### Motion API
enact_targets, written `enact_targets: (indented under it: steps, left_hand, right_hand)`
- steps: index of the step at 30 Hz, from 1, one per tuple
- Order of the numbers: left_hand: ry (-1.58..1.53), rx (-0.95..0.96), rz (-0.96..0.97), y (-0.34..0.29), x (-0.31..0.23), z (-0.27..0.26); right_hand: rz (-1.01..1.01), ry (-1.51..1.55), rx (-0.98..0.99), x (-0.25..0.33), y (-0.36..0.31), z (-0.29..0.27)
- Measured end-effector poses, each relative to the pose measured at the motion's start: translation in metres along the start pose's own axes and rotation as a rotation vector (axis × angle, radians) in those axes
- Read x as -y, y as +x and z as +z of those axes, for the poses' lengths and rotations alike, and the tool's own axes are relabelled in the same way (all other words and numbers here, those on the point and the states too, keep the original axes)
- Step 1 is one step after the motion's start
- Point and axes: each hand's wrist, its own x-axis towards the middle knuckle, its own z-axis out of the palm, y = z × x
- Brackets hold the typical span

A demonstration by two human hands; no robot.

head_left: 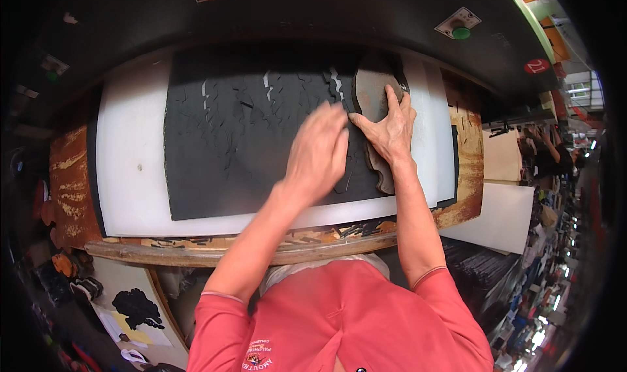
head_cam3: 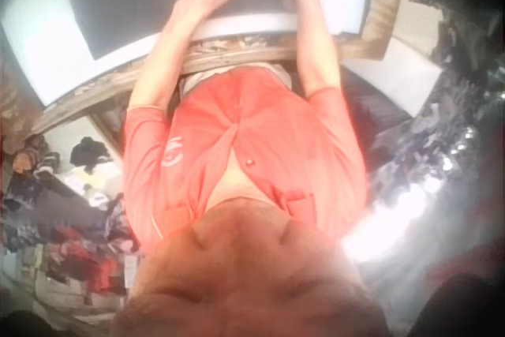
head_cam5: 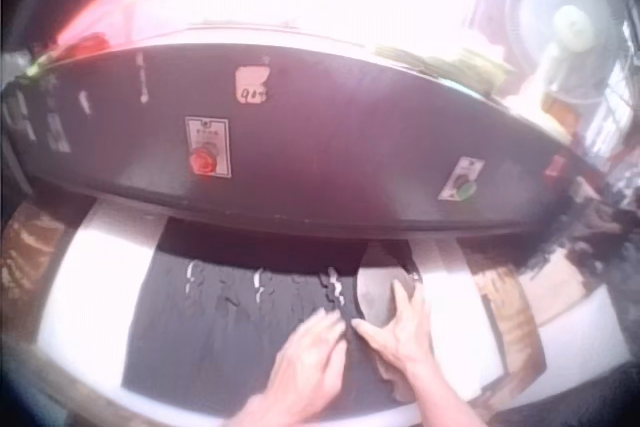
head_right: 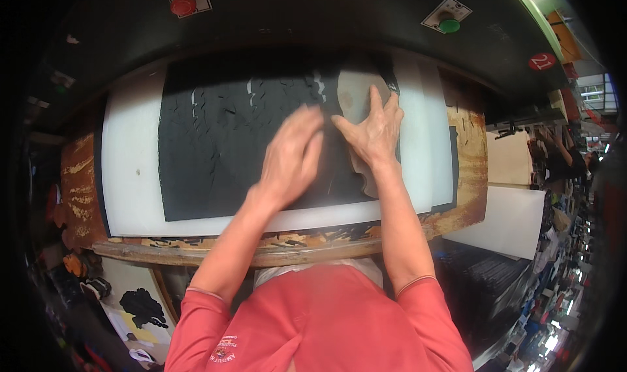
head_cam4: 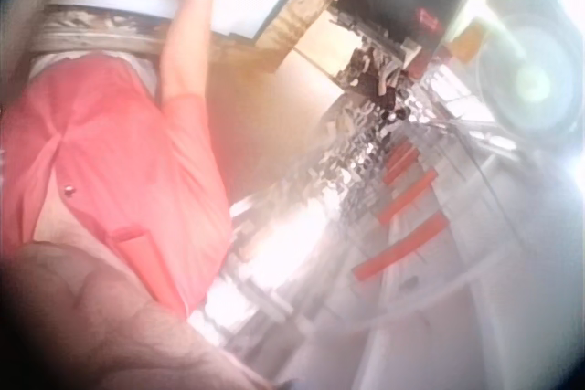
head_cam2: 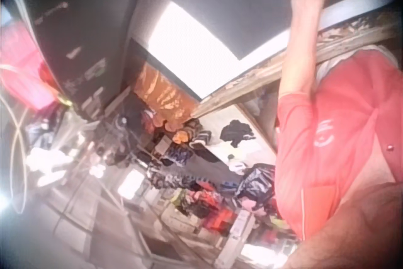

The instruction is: The person retrieves a large black rubber sheet, places it on a cutting table, and uses a metal template to cut out multiple identical shapes. The cut pieces are removed and set aside while the process repeats on the same sheet.

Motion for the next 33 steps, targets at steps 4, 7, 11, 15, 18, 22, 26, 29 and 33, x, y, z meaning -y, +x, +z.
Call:
enact_targets:
  steps: [4, 7, 11, 15, 18, 22, 26, 29, 33]
  left_hand:
    - [0.405, 0.203, 0.071, 0.053, 0.041, 0.031]
    - [0.347, 0.222, 0.023, 0.05, 0.048, 0.035]
    - [0.337, 0.186, 0.052, 0.043, 0.046, 0.033]
    - [0.284, 0.103, 0.003, 0.06, 0.028, 0.034]
    - [-0.209, 0.071, -0.322, 0.098, 0.003, 0.042]
    - [-0.826, 0.065, -0.896, 0.165, -0.02, 0.078]
    - [-0.898, 0.133, -0.992, 0.189, -0.014, 0.106]
    - [-0.763, 0.113, -0.969, 0.192, -0.009, 0.113]
    - [-0.818, -0.099, -1.109, 0.192, -0.006, 0.085]
  right_hand:
    - [0.0, -0.028, -0.024, 0.003, 0.019, 0.0]
    - [0.018, 0.035, 0.03, -0.004, 0.024, -0.012]
    - [0.118, 0.806, 0.175, -0.03, 0.025, -0.044]
    - [0.192, 1.192, 0.174, -0.048, 0.019, -0.057]
    - [0.142, 1.222, 0.215, -0.056, 0.019, -0.058]
    - [0.146, 1.257, 0.246, -0.061, 0.018, -0.058]
    - [0.135, 1.272, 0.218, -0.064, 0.021, -0.058]
    - [0.148, 1.419, 0.193, -0.07, 0.021, -0.059]
    - [0.169, 1.553, 0.137, -0.083, 0.012, -0.067]
